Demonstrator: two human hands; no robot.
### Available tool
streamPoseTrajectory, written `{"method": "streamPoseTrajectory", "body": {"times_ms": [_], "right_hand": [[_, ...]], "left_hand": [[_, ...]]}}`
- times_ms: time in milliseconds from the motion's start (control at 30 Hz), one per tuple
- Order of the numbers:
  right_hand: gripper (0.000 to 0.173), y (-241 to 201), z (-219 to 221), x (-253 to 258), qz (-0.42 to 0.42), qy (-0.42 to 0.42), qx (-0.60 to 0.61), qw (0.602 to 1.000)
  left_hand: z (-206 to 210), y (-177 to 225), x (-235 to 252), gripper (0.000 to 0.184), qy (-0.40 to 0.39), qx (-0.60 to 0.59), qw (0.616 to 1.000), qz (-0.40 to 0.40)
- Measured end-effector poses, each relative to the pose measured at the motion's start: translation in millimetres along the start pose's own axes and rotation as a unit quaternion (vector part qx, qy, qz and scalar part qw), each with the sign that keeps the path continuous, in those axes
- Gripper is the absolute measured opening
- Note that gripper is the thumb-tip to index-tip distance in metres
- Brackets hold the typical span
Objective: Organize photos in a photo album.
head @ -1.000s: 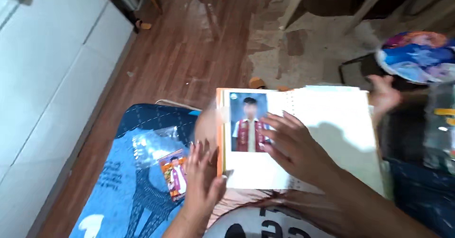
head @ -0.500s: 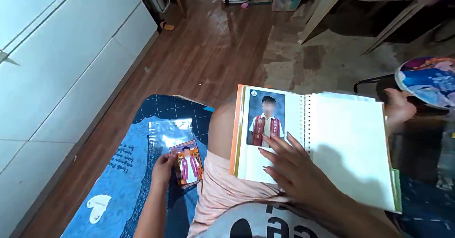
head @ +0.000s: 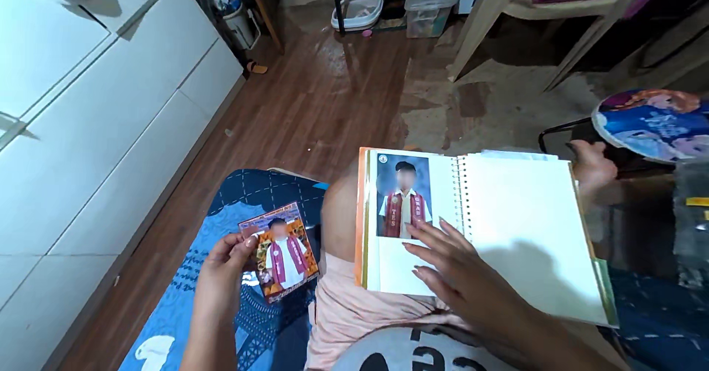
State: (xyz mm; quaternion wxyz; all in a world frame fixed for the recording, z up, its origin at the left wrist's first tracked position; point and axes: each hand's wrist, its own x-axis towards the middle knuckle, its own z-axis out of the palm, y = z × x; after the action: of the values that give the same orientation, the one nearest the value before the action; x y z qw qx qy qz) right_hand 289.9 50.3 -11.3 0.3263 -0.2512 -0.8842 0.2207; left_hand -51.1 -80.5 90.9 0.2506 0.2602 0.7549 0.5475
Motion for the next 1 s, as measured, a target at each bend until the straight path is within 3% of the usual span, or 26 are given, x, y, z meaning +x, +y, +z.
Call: {"method": "streamPoseTrajectory", "body": {"times_ms": [133,267,333,400,467,533,633,767,1000], "right_hand": [[0.044,-16,-18,3,0.053,-0.024,0.170,0.984],[0.057,-29,-41,6,0.196,-0.079,0.383,0.899],[0.045,-26,-48,3,0.300,-0.089,0.407,0.858],[0.031,-16,-53,-3,0.409,-0.098,0.386,0.821],[0.031,0,-57,-10,0.487,-0.106,0.345,0.796],[0.043,12,-63,-17,0.534,-0.121,0.298,0.782],[0.045,19,-65,-23,0.563,-0.118,0.286,0.766],[0.037,23,-60,-25,0.557,-0.099,0.313,0.763],[0.037,26,-60,-24,0.563,-0.114,0.322,0.753]], "left_hand": [[26,37,-21,0.008,-0.091,-0.098,0.980,0.148],[96,48,-41,0.011,-0.199,-0.071,0.956,0.202],[137,37,-50,0.013,-0.236,-0.040,0.953,0.187],[168,24,-58,0.026,-0.263,0.019,0.946,0.187],[183,8,-60,0.048,-0.265,0.147,0.915,0.269],[188,-11,-57,0.049,-0.220,0.265,0.851,0.396],[188,-33,-52,0.043,-0.189,0.354,0.785,0.473],[185,-45,-52,0.075,-0.173,0.427,0.735,0.497],[187,-52,-56,0.081,-0.155,0.456,0.724,0.494]]}}
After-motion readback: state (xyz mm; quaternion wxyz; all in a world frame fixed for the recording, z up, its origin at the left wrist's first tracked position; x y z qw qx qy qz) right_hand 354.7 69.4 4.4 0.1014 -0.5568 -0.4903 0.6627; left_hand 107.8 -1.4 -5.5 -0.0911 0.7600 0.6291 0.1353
